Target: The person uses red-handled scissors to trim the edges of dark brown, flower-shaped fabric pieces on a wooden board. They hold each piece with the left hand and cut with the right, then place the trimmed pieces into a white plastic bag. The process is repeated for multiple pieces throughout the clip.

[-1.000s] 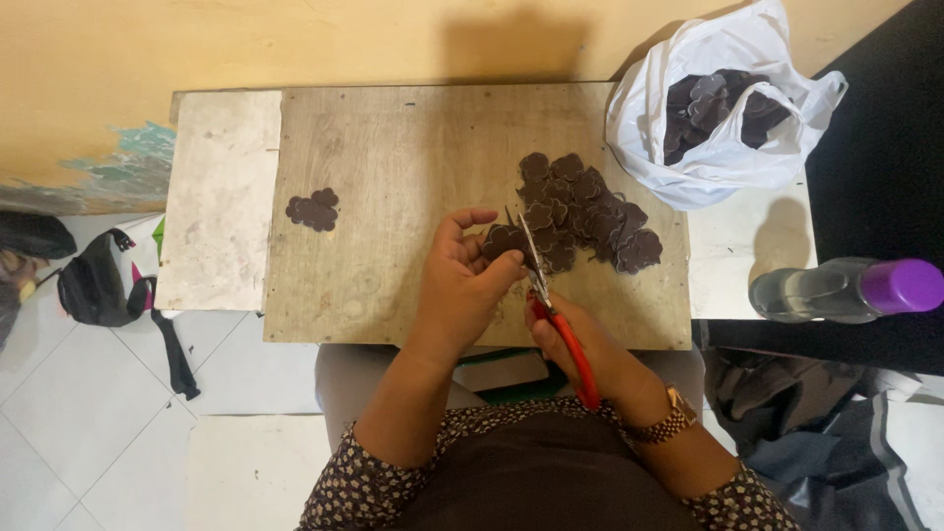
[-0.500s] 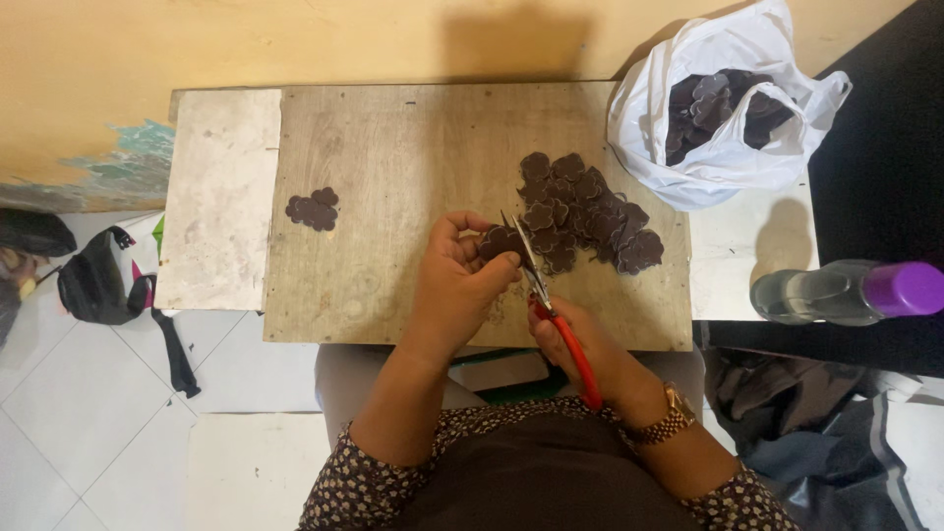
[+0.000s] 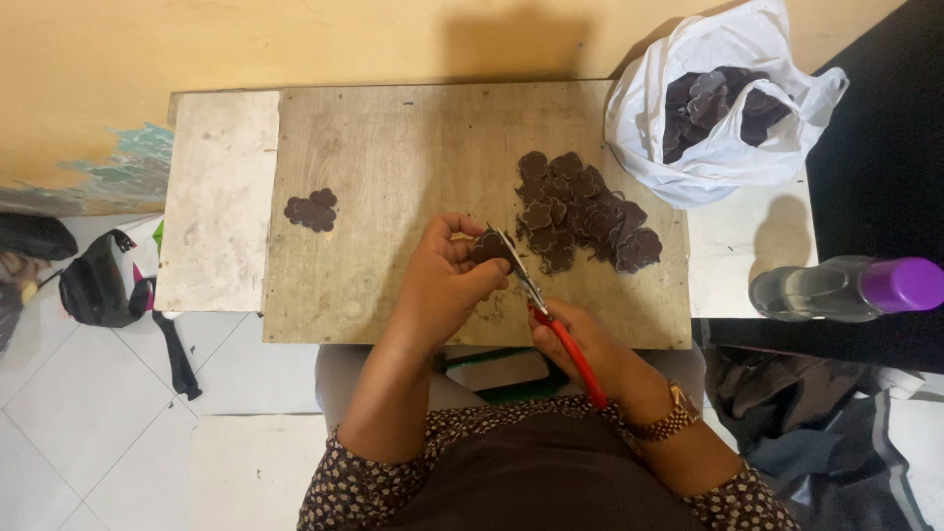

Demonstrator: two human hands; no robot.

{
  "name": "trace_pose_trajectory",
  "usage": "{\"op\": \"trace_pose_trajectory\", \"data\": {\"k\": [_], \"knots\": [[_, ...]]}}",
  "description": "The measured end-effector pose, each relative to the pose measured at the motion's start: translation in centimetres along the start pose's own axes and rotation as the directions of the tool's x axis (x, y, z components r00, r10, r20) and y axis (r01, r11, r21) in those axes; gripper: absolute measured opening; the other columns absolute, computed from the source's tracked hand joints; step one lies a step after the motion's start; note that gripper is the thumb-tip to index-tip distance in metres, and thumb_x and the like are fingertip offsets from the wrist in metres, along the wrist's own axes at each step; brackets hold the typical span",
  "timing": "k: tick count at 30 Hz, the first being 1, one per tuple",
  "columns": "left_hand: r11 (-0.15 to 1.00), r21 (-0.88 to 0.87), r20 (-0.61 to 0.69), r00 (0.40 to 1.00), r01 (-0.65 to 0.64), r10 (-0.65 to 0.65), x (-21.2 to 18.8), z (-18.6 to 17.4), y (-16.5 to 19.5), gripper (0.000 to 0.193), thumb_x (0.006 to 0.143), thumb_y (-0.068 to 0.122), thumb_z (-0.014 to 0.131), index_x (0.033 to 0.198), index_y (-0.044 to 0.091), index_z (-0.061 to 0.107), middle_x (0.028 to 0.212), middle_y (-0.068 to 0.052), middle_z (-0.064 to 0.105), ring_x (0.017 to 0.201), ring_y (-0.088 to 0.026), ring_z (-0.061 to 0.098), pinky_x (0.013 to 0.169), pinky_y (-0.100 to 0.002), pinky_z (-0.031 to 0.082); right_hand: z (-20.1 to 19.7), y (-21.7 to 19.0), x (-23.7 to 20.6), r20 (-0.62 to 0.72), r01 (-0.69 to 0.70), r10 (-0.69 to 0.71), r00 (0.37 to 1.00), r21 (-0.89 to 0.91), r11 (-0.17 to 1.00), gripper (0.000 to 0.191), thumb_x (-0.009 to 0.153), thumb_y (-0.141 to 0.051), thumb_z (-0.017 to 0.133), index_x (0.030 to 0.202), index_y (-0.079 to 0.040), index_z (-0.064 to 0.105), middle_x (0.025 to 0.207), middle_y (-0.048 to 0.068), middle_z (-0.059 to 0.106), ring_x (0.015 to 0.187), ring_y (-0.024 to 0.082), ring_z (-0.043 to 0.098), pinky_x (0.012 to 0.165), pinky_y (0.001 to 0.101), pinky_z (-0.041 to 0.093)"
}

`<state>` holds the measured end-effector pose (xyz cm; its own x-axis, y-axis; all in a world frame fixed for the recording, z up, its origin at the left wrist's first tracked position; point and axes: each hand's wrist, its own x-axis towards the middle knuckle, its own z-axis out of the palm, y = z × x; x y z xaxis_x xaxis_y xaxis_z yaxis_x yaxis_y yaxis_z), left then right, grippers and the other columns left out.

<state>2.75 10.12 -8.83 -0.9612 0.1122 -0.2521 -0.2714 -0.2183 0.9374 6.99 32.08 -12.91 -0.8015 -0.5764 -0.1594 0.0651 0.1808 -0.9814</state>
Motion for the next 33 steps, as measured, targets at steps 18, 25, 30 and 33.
{"op": "trace_pose_trajectory", "data": {"k": [18,25,30,33], "knots": [[0.99,-0.121,-0.037,0.997,-0.073,0.069,0.6,1.2,-0.9,0.06,0.085,0.002,0.073,0.137,0.001,0.041,0.102,-0.009,0.069,0.089,-0.012,0.067,0.073,-0.025,0.056,0.6,0.4,0.0,-0.029,-0.08,0.085,0.996,0.148,0.986,0.041,0.104,-0.049,0.044,0.092,-0.01,0.052,0.075,-0.003,0.048,0.064,0.008,0.047,0.058,0.0254,0.045],[1.0,-0.002,0.039,0.999,-0.02,0.02,0.4,-0.2,-0.1,0.07,0.082,-0.001,0.076,0.14,0.0,0.037,0.093,-0.01,0.068,0.079,-0.014,0.068,0.067,-0.026,0.057,-0.1,0.3,-0.4,0.05,-0.031,0.027,0.998,0.083,0.996,0.041,0.102,-0.05,0.049,0.095,-0.01,0.053,0.077,-0.003,0.047,0.069,0.008,0.046,0.06,0.0251,0.044],[0.999,0.018,0.073,0.997,0.032,-0.034,0.3,-0.7,0.3,0.071,0.08,-0.001,0.076,0.139,-0.001,0.037,0.094,-0.01,0.069,0.081,-0.014,0.068,0.068,-0.027,0.058,0.1,0.4,-0.4,0.082,-0.022,0.014,0.997,0.096,0.995,0.047,0.1,-0.057,0.049,0.095,-0.01,0.052,0.077,-0.004,0.045,0.069,0.009,0.041,0.059,0.0262,0.041],[0.999,0.015,0.081,0.996,0.031,-0.032,0.2,-0.8,0.4,0.071,0.08,-0.001,0.076,0.139,-0.001,0.037,0.095,-0.011,0.069,0.082,-0.015,0.068,0.069,-0.028,0.059,0.1,0.5,-0.3,0.1,-0.036,0.025,0.995,0.109,0.993,0.05,0.099,-0.06,0.049,0.094,-0.01,0.052,0.077,-0.004,0.044,0.069,0.01,0.04,0.058,0.0264,0.04]]}}
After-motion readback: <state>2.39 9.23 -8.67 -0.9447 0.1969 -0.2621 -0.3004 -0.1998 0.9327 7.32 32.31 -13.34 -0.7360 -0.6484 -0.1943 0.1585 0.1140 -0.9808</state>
